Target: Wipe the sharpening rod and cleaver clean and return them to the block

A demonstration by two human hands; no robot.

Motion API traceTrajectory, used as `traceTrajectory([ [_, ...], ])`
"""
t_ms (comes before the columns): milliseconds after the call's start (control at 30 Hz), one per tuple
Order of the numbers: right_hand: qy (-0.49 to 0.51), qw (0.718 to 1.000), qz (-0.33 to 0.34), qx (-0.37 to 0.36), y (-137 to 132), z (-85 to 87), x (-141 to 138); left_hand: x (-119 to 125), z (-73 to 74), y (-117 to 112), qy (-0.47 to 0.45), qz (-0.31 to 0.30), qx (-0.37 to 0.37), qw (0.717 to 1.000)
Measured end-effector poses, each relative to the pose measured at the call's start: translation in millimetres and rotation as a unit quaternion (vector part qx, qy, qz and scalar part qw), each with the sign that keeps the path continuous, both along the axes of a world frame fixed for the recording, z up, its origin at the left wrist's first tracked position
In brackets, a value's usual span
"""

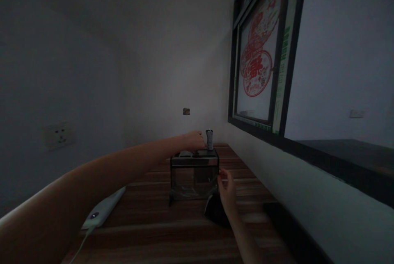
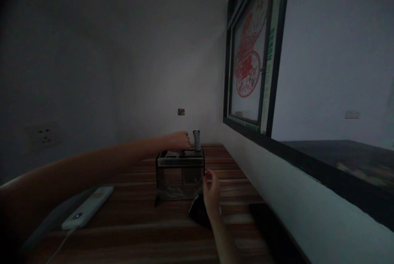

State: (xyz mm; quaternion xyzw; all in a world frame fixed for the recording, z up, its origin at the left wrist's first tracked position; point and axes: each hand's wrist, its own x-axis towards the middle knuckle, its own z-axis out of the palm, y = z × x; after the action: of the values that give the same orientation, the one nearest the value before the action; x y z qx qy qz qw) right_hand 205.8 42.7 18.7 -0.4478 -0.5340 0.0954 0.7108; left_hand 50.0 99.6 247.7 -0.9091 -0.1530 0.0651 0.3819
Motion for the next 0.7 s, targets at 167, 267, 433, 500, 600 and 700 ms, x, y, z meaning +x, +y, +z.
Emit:
traceTrajectory([
  [167, -0.011, 1.000, -0.016, 0.012, 0.0, 0.6, 0.5, -9.5, 17.8, -10.6, -0.076, -0.053, -0.033, 0.995],
  [267, -0.019, 1.000, -0.015, 0.015, -0.1, 0.6, 0.8, -15.9, 37.3, -24.0, -0.076, -0.055, -0.031, 0.995],
  [433, -0.022, 1.000, -0.016, 0.002, -1.6, 1.3, 1.1, -40.4, 64.2, -43.9, -0.213, -0.078, -0.093, 0.969],
  [500, -0.024, 1.000, -0.015, 0.002, -2.5, 2.1, 1.3, -60.2, 55.3, -46.7, -0.315, -0.086, -0.131, 0.936],
  [600, -0.026, 0.999, -0.017, 0.008, -4.2, 3.8, 1.4, -93.8, 1.8, -44.0, -0.550, -0.079, -0.195, 0.809],
  [700, -0.026, 0.999, -0.023, 0.009, -6.5, 5.1, 0.3, -114.7, -88.9, -36.5, -0.791, -0.022, -0.252, 0.557],
])
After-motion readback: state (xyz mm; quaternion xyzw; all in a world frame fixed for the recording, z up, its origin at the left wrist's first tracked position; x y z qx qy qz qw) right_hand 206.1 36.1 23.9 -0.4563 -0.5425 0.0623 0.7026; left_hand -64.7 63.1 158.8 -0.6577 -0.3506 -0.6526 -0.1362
